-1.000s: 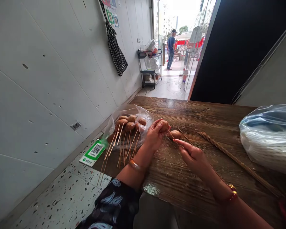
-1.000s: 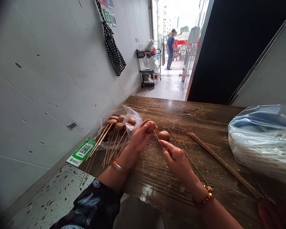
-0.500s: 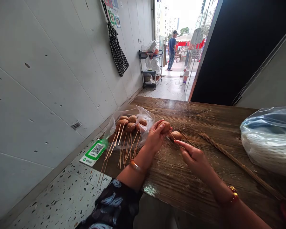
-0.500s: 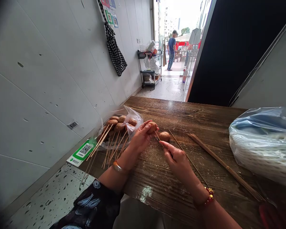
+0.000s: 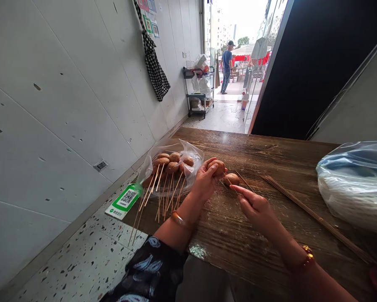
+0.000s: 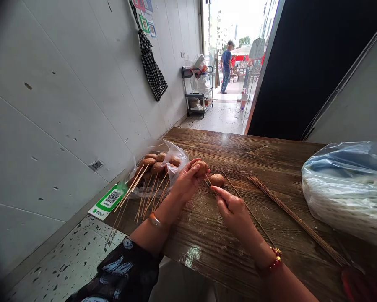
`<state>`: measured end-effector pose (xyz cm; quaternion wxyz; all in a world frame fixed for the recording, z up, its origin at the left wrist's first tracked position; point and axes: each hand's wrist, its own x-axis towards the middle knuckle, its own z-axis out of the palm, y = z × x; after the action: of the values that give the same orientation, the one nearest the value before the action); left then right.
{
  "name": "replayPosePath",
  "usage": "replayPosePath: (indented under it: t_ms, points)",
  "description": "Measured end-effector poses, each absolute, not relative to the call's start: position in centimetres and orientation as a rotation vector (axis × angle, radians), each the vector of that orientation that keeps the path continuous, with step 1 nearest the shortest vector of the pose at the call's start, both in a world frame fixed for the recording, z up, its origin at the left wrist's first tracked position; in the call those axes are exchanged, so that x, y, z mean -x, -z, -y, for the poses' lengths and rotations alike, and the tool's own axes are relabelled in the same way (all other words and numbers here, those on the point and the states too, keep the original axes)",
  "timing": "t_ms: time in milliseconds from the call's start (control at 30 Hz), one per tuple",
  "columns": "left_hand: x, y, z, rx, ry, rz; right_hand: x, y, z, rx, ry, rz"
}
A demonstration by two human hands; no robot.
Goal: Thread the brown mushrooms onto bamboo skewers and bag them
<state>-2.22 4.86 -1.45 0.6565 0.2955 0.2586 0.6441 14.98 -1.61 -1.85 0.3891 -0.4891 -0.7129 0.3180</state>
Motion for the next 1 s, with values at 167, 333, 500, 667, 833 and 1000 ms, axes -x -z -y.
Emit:
replayPosePath:
  t_ms: [167,333,500,667,833,1000]
  points:
    - [2.24,1.22,-4.88,-0.665,-1.445,-0.590,-15.01,1.91,1.61,1.266,-0.816,1.835]
    - [2.35,1.16,-4.90,-0.663,-1.452,-0.598,-14.94,1.91,1.74,1.278,-0.838,1.861]
    - [2.41,1.14,-4.75,-0.670,-1.421,-0.593,-14.91,1.87,1.75,1.290,-0.817,1.868]
    - [2.51,0.94,-4.58,-0.665,-1.408,-0.564,-15.04,1.75,1.72,1.285,-0.810,1.882]
    - [2.44,0.77,-4.56,-0.653,-1.394,-0.517,-15.16,1.78,1.73,1.298,-0.808,1.870]
    - [2.26,0.96,-4.77,-0.660,-1.420,-0.517,-15.14,1.80,1.70,1.266,-0.782,1.857]
